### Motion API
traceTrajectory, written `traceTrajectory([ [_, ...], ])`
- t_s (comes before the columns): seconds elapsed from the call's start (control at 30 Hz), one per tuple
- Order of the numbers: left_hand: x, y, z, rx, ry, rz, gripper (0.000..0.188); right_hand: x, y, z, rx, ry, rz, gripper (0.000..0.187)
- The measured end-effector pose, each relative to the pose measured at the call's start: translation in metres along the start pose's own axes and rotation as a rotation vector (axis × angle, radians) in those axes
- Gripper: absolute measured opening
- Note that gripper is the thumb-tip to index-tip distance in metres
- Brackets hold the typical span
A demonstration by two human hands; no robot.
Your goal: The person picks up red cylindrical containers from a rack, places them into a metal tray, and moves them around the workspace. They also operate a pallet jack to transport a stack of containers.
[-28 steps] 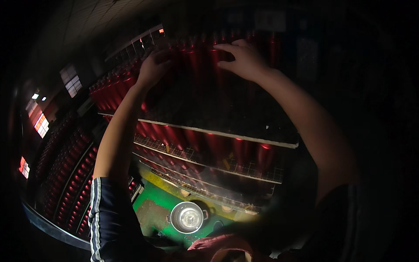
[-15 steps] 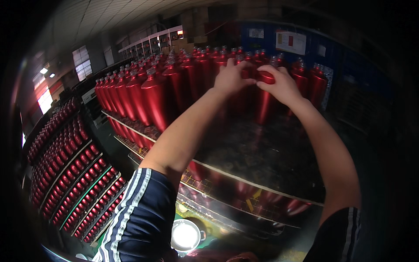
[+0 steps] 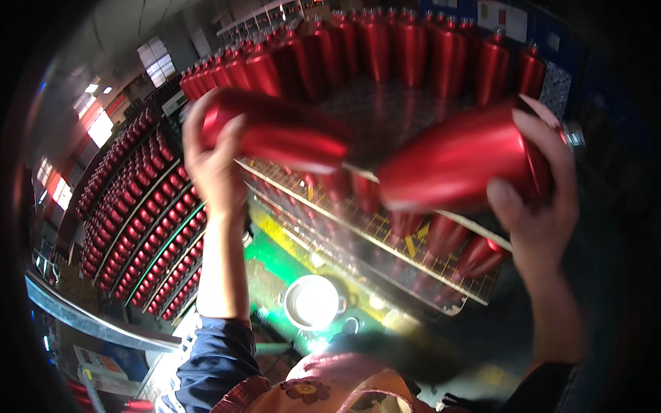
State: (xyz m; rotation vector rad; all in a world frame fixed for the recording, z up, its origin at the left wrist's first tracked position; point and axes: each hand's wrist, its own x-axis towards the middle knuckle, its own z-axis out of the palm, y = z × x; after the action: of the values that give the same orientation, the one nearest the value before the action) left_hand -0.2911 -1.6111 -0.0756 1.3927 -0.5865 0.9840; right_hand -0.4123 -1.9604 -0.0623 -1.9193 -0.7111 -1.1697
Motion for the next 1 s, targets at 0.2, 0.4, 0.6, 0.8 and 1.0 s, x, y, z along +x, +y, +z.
traceTrajectory([
  [0.2,-0.121,-0.012,-0.159,-0.555,0.268,-0.819,0.048,-0.108,-0.048,0.114,0.941,0.122,0.654,0.060],
  [0.4,-0.279,-0.112,-0.246,-0.741,0.605,-1.428,0.043,-0.198,-0.032,0.305,1.801,0.077,1.608,0.050],
  [0.6,-0.359,-0.196,-0.294,-1.341,0.757,-1.675,0.058,-0.261,-0.023,0.437,1.841,-0.049,1.627,0.032],
  [0.8,-0.363,-0.233,-0.326,-1.640,0.813,-1.756,0.073,-0.286,-0.021,0.485,2.023,0.068,1.770,0.034],
  [1.0,-0.377,-0.237,-0.339,-1.308,0.696,-1.645,0.052,-0.282,-0.026,0.472,2.222,0.146,1.793,0.042],
])
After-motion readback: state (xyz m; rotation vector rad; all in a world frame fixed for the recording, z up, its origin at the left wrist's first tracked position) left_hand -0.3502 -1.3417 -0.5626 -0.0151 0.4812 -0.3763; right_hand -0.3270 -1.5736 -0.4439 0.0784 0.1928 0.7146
